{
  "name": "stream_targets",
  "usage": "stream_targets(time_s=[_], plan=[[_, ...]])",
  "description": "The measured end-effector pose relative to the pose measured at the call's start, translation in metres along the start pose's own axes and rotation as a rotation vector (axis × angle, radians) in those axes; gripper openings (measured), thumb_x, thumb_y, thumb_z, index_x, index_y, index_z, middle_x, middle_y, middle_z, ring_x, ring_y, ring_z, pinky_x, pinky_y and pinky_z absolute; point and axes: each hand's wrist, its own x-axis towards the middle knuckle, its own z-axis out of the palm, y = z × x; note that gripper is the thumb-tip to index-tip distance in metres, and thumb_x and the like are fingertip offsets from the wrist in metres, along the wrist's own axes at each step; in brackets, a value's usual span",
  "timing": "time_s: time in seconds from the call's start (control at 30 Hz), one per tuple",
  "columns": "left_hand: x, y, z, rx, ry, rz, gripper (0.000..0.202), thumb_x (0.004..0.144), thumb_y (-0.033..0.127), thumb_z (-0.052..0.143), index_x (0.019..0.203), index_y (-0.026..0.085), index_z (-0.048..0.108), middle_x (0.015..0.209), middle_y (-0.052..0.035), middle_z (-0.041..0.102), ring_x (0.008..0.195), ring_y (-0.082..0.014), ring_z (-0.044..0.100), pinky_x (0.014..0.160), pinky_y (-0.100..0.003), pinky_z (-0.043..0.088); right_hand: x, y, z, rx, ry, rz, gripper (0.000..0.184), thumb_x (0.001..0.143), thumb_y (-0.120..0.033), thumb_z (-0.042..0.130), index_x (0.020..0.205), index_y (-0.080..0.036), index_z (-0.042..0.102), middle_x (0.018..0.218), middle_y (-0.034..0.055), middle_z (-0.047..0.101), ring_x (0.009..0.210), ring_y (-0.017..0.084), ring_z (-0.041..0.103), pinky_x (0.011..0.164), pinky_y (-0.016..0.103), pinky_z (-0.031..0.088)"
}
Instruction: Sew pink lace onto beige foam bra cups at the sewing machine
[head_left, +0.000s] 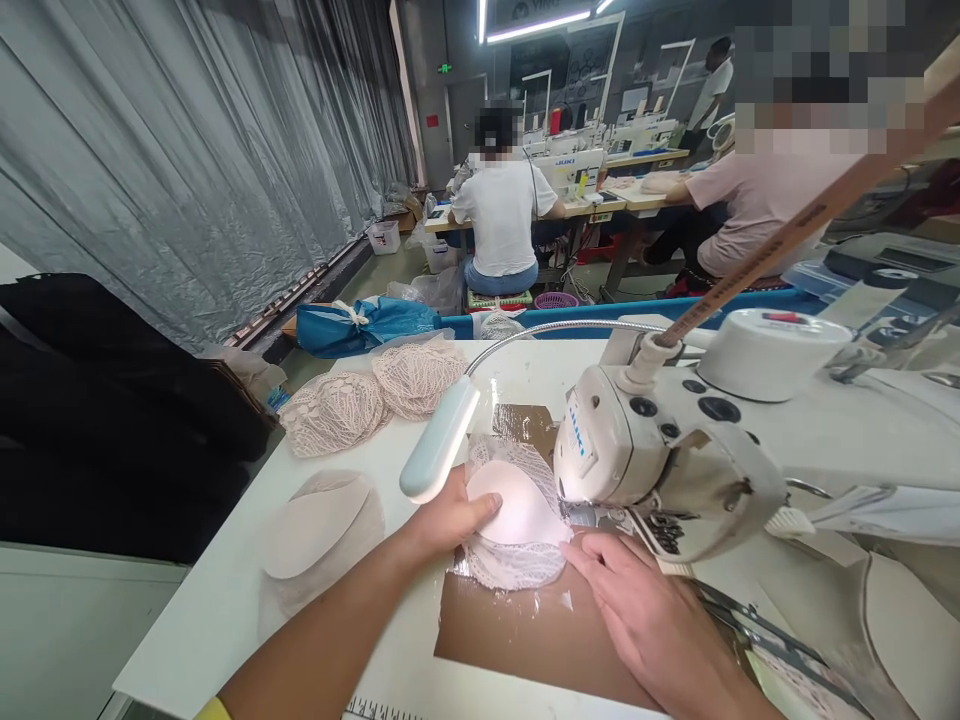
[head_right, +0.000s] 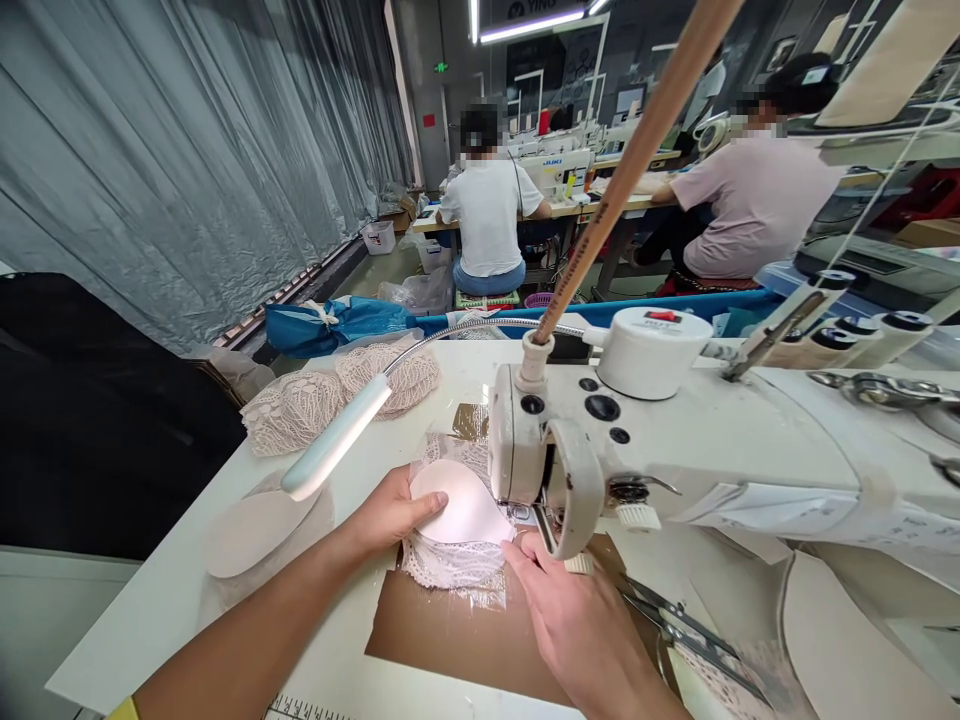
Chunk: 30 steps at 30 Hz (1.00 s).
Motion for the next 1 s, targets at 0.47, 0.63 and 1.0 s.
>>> stream_targets(time_s=[0.47,0.63,1.0], plan=[[-0.006,0.003,-0.006,0.008,0.007,-0.076,0.044,0.07,0.03,0.073,0.108,0.011,0.063,0.093,-0.0094,0.069,0.098,-0.0284,0.061,0.087,-0.035,0.046,0.001,-0.002,0.007,-0.171,0.047,0.01,0.049,0.077,0.003,0.038,0.11,-0.016,0.068,0.095,0.0049,0.072,0.074,0.017,0.065,0.056,0.025,0.05],[-0.014,0.016,-0.017,0.196,-0.054,-0.079,0.035,0.07,0.034,0.07,0.098,0.013,0.066,0.083,-0.0066,0.067,0.084,-0.0258,0.062,0.075,-0.031,0.045,0.0,0.0,0.006,-0.224,0.027,0.043,0.047,0.078,0.002,0.039,0.111,-0.015,0.069,0.091,0.008,0.072,0.071,0.016,0.065,0.051,0.023,0.047],[-0.054,0.078,-0.019,0.922,-0.027,0.152,0.017,0.086,0.033,0.055,0.078,0.019,0.061,0.074,-0.0006,0.059,0.068,-0.0149,0.051,0.059,-0.024,0.034,-0.006,0.005,0.003,-0.058,0.017,0.087,0.045,0.083,-0.005,0.036,0.112,-0.02,0.067,0.089,0.0056,0.068,0.057,0.013,0.057,0.052,0.026,0.045]])
